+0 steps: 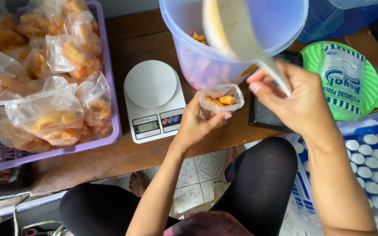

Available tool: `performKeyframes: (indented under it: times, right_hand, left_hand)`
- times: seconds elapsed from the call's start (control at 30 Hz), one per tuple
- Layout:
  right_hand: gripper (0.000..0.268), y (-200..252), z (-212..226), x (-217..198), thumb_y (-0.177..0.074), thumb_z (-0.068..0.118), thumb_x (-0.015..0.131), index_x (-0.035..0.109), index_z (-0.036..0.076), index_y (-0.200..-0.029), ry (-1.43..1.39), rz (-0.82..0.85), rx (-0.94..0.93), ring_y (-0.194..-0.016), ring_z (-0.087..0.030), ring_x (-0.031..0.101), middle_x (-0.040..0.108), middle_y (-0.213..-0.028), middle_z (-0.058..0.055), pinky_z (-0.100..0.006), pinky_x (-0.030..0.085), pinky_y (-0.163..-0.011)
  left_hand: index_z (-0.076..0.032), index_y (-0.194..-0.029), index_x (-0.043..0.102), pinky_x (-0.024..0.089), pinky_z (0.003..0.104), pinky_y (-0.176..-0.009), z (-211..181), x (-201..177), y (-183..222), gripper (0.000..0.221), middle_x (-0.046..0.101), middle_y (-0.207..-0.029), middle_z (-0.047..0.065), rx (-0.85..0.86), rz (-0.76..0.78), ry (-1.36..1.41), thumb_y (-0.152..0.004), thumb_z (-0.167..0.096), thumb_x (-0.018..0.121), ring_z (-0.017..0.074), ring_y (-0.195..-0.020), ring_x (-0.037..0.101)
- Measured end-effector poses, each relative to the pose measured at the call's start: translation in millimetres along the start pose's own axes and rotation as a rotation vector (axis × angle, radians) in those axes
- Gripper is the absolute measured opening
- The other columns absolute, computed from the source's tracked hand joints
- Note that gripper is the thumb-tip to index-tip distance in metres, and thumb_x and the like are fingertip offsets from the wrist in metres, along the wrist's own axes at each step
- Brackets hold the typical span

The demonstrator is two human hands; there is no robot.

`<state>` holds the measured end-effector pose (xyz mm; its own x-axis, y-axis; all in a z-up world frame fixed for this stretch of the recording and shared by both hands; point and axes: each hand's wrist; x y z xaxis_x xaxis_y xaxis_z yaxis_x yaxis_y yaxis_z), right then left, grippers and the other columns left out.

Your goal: The person scoops orange puffed snacks from a large plastic bucket into a small clear plastic bag using a white plastic scoop. After filling the bag, they place it on a digital scale, then move it to a purple basket containing other filled bags.

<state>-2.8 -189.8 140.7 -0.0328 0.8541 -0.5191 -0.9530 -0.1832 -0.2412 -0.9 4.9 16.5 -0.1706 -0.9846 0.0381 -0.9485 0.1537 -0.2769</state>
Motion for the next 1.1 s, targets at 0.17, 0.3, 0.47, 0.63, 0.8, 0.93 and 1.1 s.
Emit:
performKeyframes:
  times: [0.17,0.3,0.47,0.63,0.8,0.93,1.1]
  right_hand:
    - [0.053,11.0,1.8,32.6,-0.072,0.002,0.085,0.068,0.005,-0.122,0.384,0.223,-0.294,-0.091,-0.021,0.072,0.072,-0.115,-0.009,-0.033,0.064,-0.085]
    - [0.039,12.9,-9.4,46.1,-0.079,-0.002,0.082,0.065,0.005,-0.114,0.483,0.168,-0.409,-0.09,-0.021,0.071,0.069,-0.107,-0.007,-0.034,0.06,-0.076]
    - [0.021,-3.1,15.2,19.7,-0.089,-0.008,0.08,0.071,-0.003,-0.107,0.51,0.036,-0.505,-0.081,-0.02,0.07,0.073,-0.096,-0.011,-0.031,0.059,-0.071]
    - [0.019,-8.8,30.7,5.9,-0.093,-0.008,0.082,0.077,-0.006,-0.112,0.417,0.018,-0.48,-0.08,-0.017,0.07,0.078,-0.099,-0.009,-0.032,0.058,-0.072]
    - [0.01,-11.9,38.8,-17.7,-0.106,-0.017,0.075,0.076,-0.012,-0.114,0.379,-0.047,-0.43,-0.086,-0.021,0.071,0.077,-0.106,-0.019,-0.027,0.055,-0.065]
    - [0.03,-23.5,46.5,-24.7,-0.094,0.002,0.076,0.072,-0.004,-0.124,0.284,0.165,-0.148,-0.093,-0.018,0.071,0.075,-0.116,-0.014,-0.028,0.059,-0.08]
    - [0.038,-36.7,30.6,-4.3,-0.083,0.016,0.08,0.079,0.015,-0.121,0.364,0.484,0.312,-0.068,-0.009,0.064,0.082,-0.093,0.002,-0.022,0.05,-0.06]
  left_hand:
    - [-0.009,-0.127,0.039,0.048,0.032,-0.102,12.6,-6.5,-3.3,0.053,0.053,-0.118,0.007,0.203,0.08,-0.046,-0.093,-0.03,0.074,0.0173,-0.114,0.057]
    - [-0.008,-0.126,0.045,0.056,0.03,-0.085,17.5,-5.7,4.4,0.054,0.061,-0.116,0.007,-0.02,0.078,-0.007,-0.085,-0.022,0.079,0.0167,-0.104,0.064]
    - [-0.008,-0.11,0.055,0.051,0.03,-0.08,24.3,-3.4,0.9,0.053,0.066,-0.101,0.005,0.019,0.022,-0.229,-0.078,-0.037,0.086,0.0149,-0.091,0.062]
    - [-0.011,-0.134,0.045,0.058,0.032,-0.095,-7.3,-6.6,5.2,0.068,0.068,-0.123,0.007,-0.048,0.129,-0.075,-0.082,-0.041,0.078,0.0187,-0.109,0.07]
    - [-0.015,-0.133,0.048,0.059,0.029,-0.08,3.3,-12.0,29.2,0.066,0.073,-0.109,0.004,-0.164,0.181,-0.079,-0.081,-0.04,0.079,0.0142,-0.093,0.071]
    - [-0.014,-0.132,0.051,0.055,0.025,-0.08,-1.3,-17.8,43.6,0.066,0.069,-0.113,-0.001,-0.167,0.163,-0.04,-0.079,-0.039,0.082,0.0097,-0.095,0.067]
    - [-0.01,-0.135,0.051,0.057,0.029,-0.082,-14.3,-27.9,47.2,0.069,0.07,-0.112,0.002,-0.069,0.197,-0.079,-0.081,-0.04,0.081,0.0136,-0.097,0.069]
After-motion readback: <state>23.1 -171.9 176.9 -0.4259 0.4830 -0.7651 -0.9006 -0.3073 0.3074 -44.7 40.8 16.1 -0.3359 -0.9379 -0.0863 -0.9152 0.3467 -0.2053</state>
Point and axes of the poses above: each hand's wrist, its own y-axis away from the middle knuckle, its own x-axis out of the palm, z = x × y
